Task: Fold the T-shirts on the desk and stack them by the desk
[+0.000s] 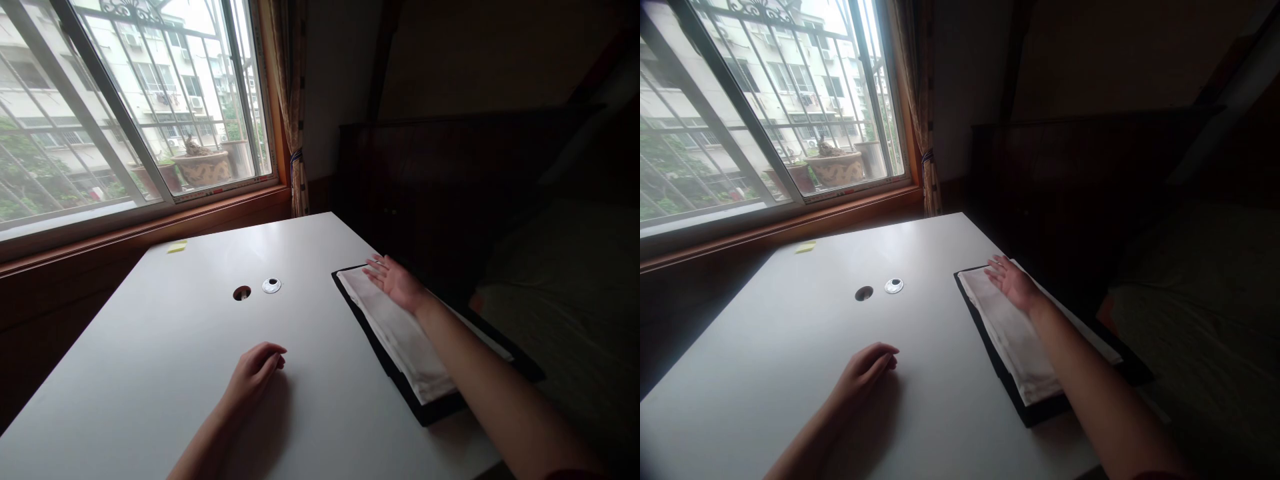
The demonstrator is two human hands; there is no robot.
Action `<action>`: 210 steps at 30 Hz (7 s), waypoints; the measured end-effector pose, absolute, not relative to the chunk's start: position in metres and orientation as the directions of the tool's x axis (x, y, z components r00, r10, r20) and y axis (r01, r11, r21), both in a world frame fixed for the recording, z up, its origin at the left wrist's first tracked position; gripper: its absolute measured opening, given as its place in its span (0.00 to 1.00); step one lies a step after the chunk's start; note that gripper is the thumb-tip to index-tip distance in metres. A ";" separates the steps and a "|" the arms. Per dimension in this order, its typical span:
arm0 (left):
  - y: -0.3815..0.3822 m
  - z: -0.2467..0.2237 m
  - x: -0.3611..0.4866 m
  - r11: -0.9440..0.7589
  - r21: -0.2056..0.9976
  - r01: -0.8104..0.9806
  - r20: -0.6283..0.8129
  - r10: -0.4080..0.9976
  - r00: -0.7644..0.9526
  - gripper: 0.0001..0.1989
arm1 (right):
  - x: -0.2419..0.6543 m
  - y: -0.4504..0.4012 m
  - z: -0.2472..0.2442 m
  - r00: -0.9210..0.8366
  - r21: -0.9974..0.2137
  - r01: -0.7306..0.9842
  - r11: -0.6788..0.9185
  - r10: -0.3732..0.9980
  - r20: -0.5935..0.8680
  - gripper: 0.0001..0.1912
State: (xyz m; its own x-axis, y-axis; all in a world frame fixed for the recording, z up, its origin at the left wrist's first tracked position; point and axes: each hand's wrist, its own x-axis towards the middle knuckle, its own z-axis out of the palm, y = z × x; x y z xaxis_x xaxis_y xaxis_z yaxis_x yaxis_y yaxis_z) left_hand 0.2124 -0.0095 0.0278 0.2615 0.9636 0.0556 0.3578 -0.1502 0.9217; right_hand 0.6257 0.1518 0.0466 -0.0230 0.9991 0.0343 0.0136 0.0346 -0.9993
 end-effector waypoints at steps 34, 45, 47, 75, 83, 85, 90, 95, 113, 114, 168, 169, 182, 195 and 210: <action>-0.011 0.028 0.214 -0.200 0.914 0.354 0.109 0.959 0.262 0.13 | 0.581 0.021 0.042 -0.239 -0.461 0.800 0.384 0.909 0.342 0.27; -0.011 0.027 0.216 -0.306 0.863 0.402 0.198 0.937 0.288 0.12 | 0.554 -0.043 0.001 -0.466 0.004 0.870 0.493 0.818 0.338 0.27; -0.012 0.027 0.216 -0.309 0.864 0.399 0.202 0.936 0.288 0.12 | 0.539 -0.055 0.000 -0.570 -0.035 0.801 0.598 0.780 0.259 0.27; -0.038 0.022 0.139 -0.578 0.142 0.804 0.070 0.816 0.574 0.49 | 0.412 0.020 0.037 -0.849 -0.359 0.493 0.793 0.529 0.003 0.53; -0.036 0.011 0.142 -0.557 0.134 0.819 0.041 0.829 0.557 0.46 | 0.407 0.022 0.019 -0.845 -0.369 0.504 0.781 0.535 -0.022 0.47; -0.036 0.012 0.142 -0.552 0.135 0.823 0.040 0.833 0.552 0.46 | 0.407 0.023 0.017 -0.847 -0.368 0.498 0.785 0.531 -0.012 0.47; -0.036 0.012 0.142 -0.561 0.167 0.811 0.037 0.825 0.564 0.46 | 0.405 0.025 0.013 -0.849 -0.374 0.487 0.789 0.529 0.010 0.47; -0.034 0.011 0.141 -0.561 0.168 0.811 0.050 0.826 0.561 0.45 | 0.404 0.025 0.014 -0.848 -0.384 0.484 0.786 0.530 0.016 0.46; -0.033 0.011 0.143 -0.547 0.180 0.818 0.015 0.833 0.553 0.46 | 0.404 0.028 0.011 -0.848 -0.395 0.475 0.786 0.529 0.033 0.45; -0.033 0.010 0.143 -0.546 0.179 0.818 0.013 0.833 0.553 0.46 | 0.405 0.028 0.011 -0.848 -0.395 0.476 0.786 0.529 0.030 0.45; -0.034 0.010 0.144 -0.543 0.147 0.827 0.000 0.836 0.549 0.45 | 0.404 0.028 0.009 -0.836 -0.395 0.506 0.767 0.549 -0.004 0.43; -0.034 0.010 0.144 -0.544 0.147 0.826 0.002 0.835 0.550 0.44 | 0.404 0.028 0.009 -0.835 -0.395 0.507 0.767 0.550 -0.004 0.43; -0.033 0.008 0.143 -0.561 0.127 0.818 0.044 0.827 0.560 0.45 | 0.404 0.027 0.011 -0.835 -0.395 0.505 0.768 0.550 0.001 0.43; -0.032 0.003 0.140 -0.578 0.116 0.807 0.143 0.814 0.563 0.36 | 0.404 0.027 0.013 -0.833 -0.362 0.493 0.791 0.549 0.064 0.38; -0.028 0.007 0.129 -0.460 0.376 0.804 0.380 0.868 0.319 0.16 | 0.405 0.036 -0.002 -0.454 -0.659 0.460 0.595 0.795 0.402 0.21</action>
